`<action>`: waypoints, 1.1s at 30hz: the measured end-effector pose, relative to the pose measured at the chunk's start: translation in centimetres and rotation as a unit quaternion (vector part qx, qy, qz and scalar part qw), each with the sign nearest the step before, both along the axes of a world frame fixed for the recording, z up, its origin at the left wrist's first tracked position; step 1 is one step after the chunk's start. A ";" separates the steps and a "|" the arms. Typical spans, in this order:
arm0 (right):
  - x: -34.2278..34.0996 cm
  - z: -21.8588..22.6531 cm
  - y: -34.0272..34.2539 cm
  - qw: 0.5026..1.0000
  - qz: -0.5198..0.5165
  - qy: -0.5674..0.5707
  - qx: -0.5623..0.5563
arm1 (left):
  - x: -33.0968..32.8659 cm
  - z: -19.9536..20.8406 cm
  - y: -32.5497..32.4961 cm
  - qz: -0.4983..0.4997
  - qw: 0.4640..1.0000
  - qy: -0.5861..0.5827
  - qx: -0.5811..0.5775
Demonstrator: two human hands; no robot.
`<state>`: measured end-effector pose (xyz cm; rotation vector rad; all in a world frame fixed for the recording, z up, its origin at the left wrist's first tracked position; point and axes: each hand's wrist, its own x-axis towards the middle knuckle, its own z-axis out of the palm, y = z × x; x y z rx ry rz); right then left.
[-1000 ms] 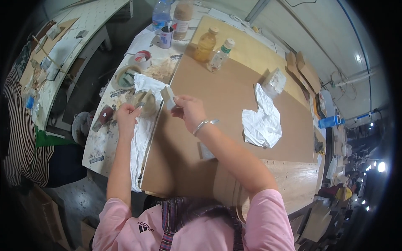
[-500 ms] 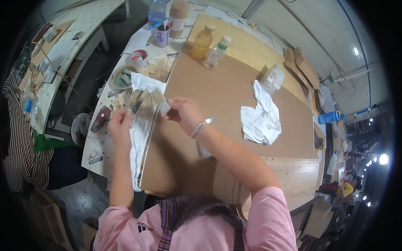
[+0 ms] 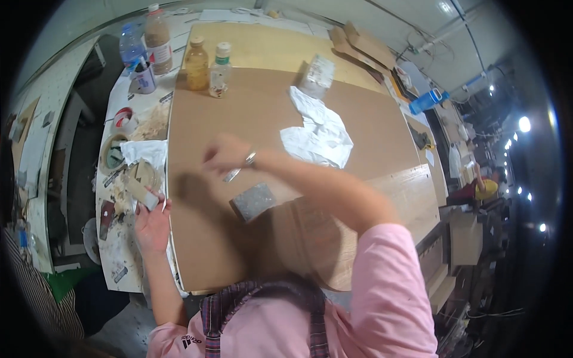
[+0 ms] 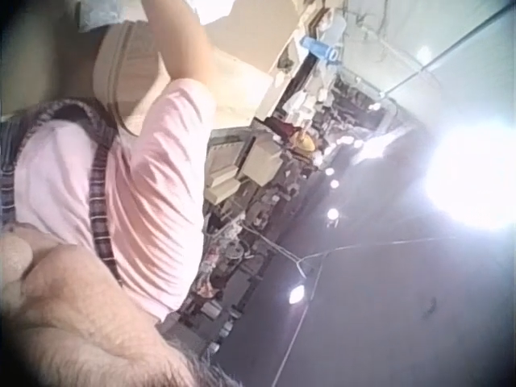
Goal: The person sands the edges and surface of a wooden furniture panel using a sanding block and wipes the dust away with a white cloth.
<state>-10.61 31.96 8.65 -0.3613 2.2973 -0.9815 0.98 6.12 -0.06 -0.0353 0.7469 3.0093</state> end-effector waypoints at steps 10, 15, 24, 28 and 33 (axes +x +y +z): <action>-0.7 -5.5 24.2 0.837 -0.177 0.025 0.517 | 3.3 -1.2 1.8 -0.105 0.991 -0.073 -0.036; -1.5 -9.9 27.9 0.870 -0.078 -0.002 0.486 | 3.6 -1.3 4.4 -0.151 0.983 -0.074 -0.073; 0.8 3.7 24.8 0.853 -0.358 0.307 0.224 | 4.2 4.5 10.4 -0.196 0.943 -0.012 -0.269; 10.0 12.2 23.5 0.813 -0.381 0.384 0.215 | 4.9 7.5 13.2 -0.042 0.781 0.292 -0.550; 20.3 12.0 19.9 0.806 -0.334 0.339 0.351 | 6.5 8.5 15.1 0.003 0.698 0.407 -0.589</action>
